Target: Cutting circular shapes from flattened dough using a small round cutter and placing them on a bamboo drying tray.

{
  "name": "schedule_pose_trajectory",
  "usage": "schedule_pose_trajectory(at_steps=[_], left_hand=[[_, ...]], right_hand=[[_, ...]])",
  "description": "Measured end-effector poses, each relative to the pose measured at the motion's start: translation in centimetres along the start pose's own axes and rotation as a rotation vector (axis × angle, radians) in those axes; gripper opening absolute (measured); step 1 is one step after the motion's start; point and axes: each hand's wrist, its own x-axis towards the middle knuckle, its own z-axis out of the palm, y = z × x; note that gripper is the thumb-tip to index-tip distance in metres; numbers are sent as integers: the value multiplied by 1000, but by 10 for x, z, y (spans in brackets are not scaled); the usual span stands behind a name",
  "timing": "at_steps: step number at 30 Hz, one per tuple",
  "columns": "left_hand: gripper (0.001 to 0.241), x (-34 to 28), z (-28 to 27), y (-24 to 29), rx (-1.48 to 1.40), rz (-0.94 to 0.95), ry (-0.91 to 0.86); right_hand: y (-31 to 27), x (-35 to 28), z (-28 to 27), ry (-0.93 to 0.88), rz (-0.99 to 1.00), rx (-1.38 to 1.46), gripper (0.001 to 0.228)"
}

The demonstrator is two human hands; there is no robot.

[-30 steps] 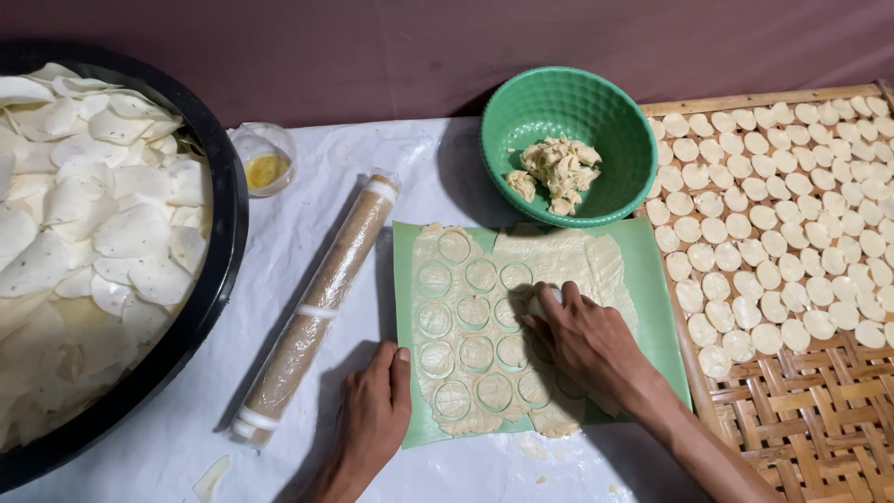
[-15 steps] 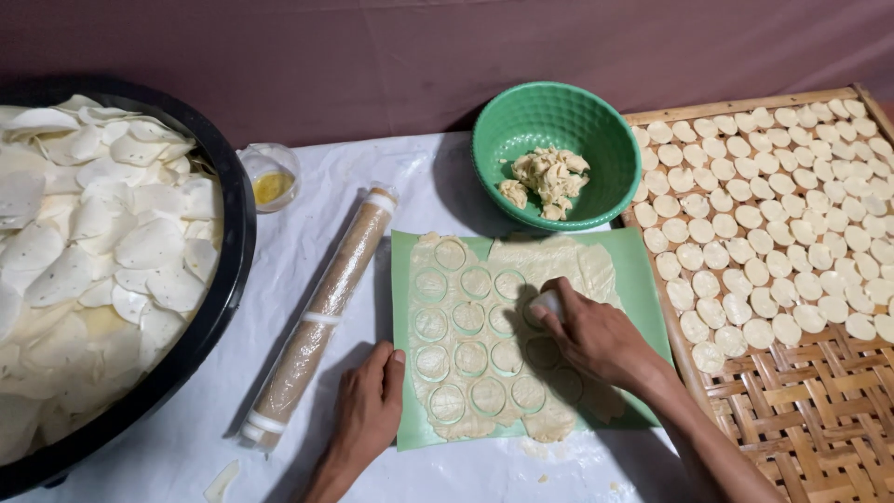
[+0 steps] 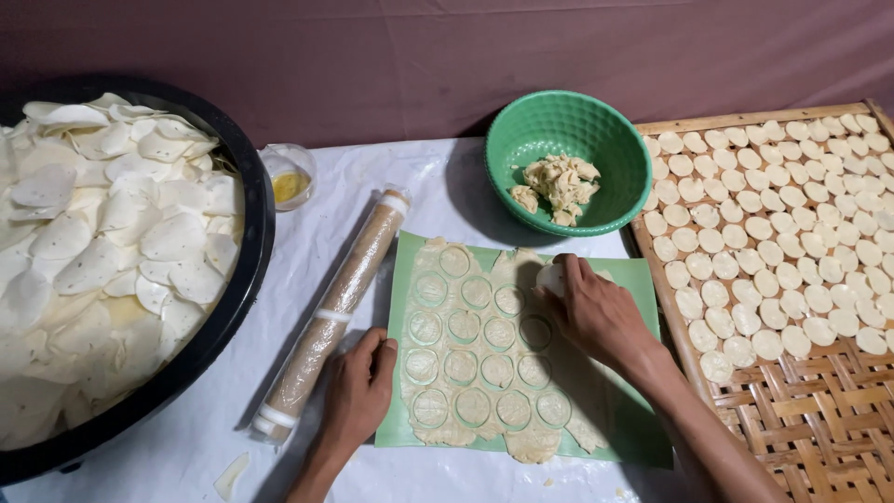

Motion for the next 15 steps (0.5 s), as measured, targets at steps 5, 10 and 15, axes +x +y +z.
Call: schedule_pose_trajectory(at_steps=[5, 10, 15], left_hand=[[20, 1, 1, -3, 32, -32, -15], [19, 1, 2, -3, 29, -22, -18], [20, 0, 1, 2, 30, -62, -24]], right_hand=[[-10, -1, -10, -31, -40, -2, 44], [-12, -8, -3, -34, -55, 20, 45], [-6, -3, 21, -49, -44, -63, 37]])
